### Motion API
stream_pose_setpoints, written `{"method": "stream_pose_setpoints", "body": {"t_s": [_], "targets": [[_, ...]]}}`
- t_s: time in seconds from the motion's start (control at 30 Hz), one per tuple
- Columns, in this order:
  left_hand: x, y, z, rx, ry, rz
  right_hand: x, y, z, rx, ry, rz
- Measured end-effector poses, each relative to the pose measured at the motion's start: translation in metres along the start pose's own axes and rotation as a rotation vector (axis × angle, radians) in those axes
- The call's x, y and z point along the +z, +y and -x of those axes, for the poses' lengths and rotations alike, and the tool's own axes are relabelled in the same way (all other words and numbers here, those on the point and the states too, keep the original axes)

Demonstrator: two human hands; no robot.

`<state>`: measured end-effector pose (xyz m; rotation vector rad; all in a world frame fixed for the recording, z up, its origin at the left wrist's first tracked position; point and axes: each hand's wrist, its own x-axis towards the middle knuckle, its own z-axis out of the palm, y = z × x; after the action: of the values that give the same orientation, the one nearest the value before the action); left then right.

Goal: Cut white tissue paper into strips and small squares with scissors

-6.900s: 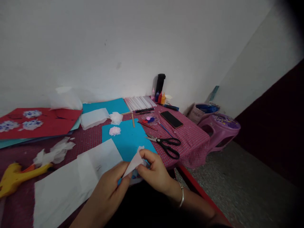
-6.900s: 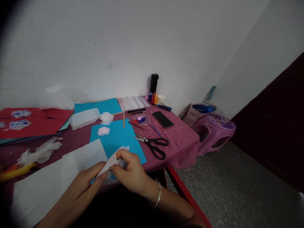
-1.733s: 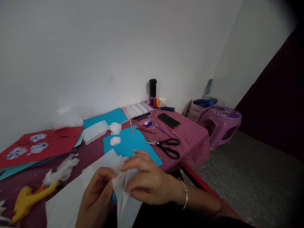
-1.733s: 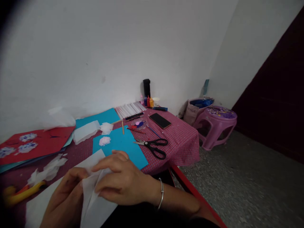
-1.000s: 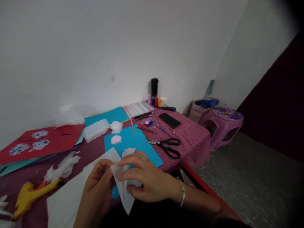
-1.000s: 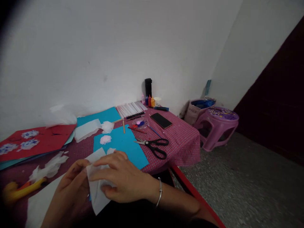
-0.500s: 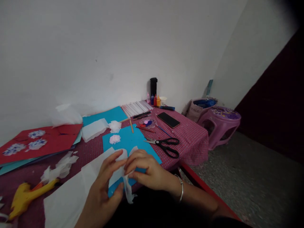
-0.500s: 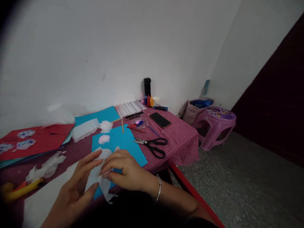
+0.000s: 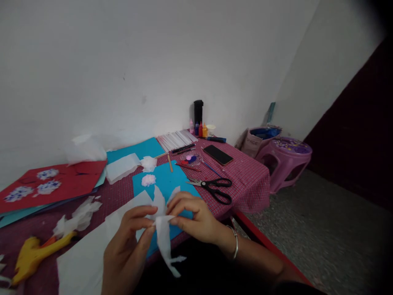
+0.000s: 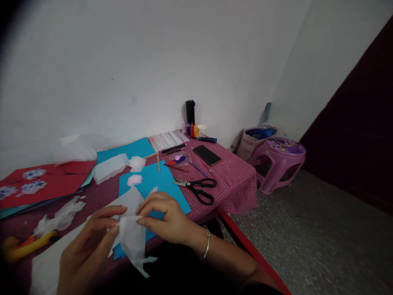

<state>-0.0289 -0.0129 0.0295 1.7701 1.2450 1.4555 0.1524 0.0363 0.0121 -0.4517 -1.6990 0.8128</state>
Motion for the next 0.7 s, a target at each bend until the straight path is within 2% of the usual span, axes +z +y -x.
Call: {"method": "stream_pose_setpoints", "body": {"t_s": [0.13,0.3,0.5,0.6,0.7], "targets": [[0.0023,-0.0017,-0.0009,-0.055,0.082,0.040,-0.0035,0.0006,0.0000,-0.003,-0.078,0.088],[0.0040,-0.0027,-0.0026,-0.011,-0.014,-0.043,-0.0010,-0.0042,-0.0009,-0.057,-0.220,0.199],[0.0012,-0.0069,-0.0023,-0.056,-0.036,-0.050,-0.0005,-0.0048,-0.0019,-0.103,-0.112,0.093],[0.0005,-0.0060,-0.0034,-0.166,-0.049,0.054,-0.0031,-0.0033,-0.0025,-0.036,-0.081,0.012],[0.0017,-0.0015,-0.0056,-0.280,-0.058,0.247,-0.0037,-0.0015,-0.0023,0.016,-0.096,-0.007]]}}
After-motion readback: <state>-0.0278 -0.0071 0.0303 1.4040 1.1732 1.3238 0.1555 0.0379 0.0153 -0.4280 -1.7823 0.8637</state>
